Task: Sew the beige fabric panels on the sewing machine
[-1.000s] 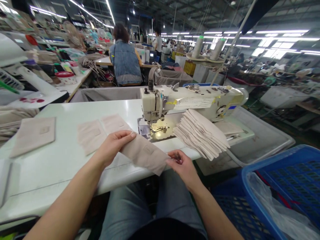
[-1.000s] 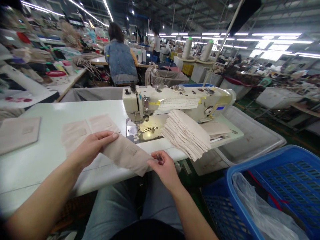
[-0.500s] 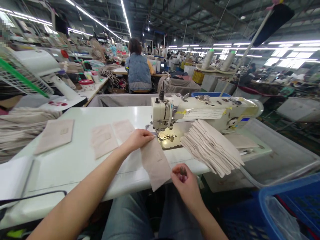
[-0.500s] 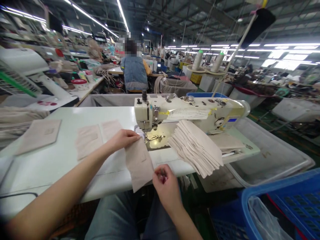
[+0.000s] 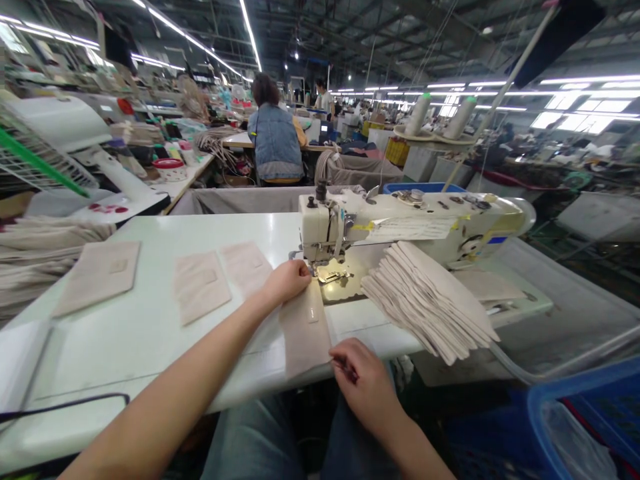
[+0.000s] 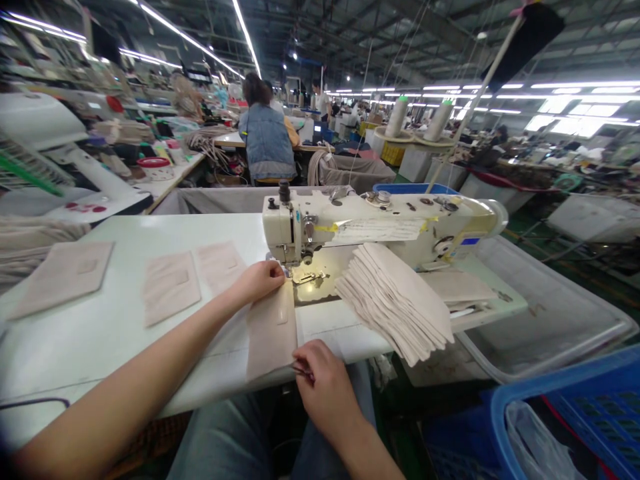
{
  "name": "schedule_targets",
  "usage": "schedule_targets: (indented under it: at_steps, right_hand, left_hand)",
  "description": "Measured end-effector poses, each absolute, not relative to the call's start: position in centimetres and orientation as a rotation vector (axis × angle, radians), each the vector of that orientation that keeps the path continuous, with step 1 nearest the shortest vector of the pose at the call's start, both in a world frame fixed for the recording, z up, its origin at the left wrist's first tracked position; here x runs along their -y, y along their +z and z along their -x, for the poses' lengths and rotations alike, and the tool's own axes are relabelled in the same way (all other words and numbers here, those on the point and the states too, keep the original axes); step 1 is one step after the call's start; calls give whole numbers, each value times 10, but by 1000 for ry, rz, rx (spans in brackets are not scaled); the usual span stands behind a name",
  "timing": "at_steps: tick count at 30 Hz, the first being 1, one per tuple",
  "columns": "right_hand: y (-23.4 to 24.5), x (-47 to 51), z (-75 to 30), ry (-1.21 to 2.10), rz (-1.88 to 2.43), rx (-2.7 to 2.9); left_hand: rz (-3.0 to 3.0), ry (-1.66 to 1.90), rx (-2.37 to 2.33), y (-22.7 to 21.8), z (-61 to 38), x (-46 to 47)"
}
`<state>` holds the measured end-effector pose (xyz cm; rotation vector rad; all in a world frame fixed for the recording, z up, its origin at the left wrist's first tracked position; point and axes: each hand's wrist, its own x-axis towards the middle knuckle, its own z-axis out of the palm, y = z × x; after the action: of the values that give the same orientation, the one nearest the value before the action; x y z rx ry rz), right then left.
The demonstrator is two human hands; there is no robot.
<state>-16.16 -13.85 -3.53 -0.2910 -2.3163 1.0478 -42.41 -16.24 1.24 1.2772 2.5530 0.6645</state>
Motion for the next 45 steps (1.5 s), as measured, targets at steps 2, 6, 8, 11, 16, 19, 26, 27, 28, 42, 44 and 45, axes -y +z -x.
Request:
schedule_targets:
  at_steps: [2, 6, 8, 11, 16, 19, 26, 27, 28, 42, 44, 45]
  right_hand:
    - [-35, 137, 162, 968, 214, 2369]
    - [-33, 137, 164, 881, 219, 2451]
    - [-31, 138, 164, 870, 222, 2464]
    - [-30, 139, 165, 853, 221, 2466]
    - [-28, 141, 166, 848, 270, 2457]
    - [-27, 141, 166, 845, 264, 2468]
    - [-27, 140, 167, 821, 280, 2494]
    - [-27, 140, 167, 814, 284, 2501]
    - [-27, 139, 167, 804, 284, 2506]
    - [-17, 138, 170, 642, 291, 2607]
    - [-16, 138, 169, 628, 301, 2618]
    - [-16, 138, 168, 624, 298, 2623]
  left_hand:
    - [-1247, 649, -2579, 11, 424, 161]
    - [-1192, 632, -2627, 10, 424, 160]
    - [-1183, 626, -2634, 11, 423, 160]
    - [-1175, 624, -2643, 11, 423, 160]
    - [-1179, 626, -2642, 12, 422, 160]
    - [-1174, 623, -2647, 12, 422, 160]
    - [-1167, 624, -2656, 9, 423, 160]
    - [-1166, 622, -2655, 9, 423, 160]
    - [-1165, 620, -2654, 9, 423, 160]
    - [-1212, 589, -2676, 11, 429, 157]
    - [-1276, 599, -2735, 14, 427, 161]
    - [-1330, 599, -2780, 16, 424, 165]
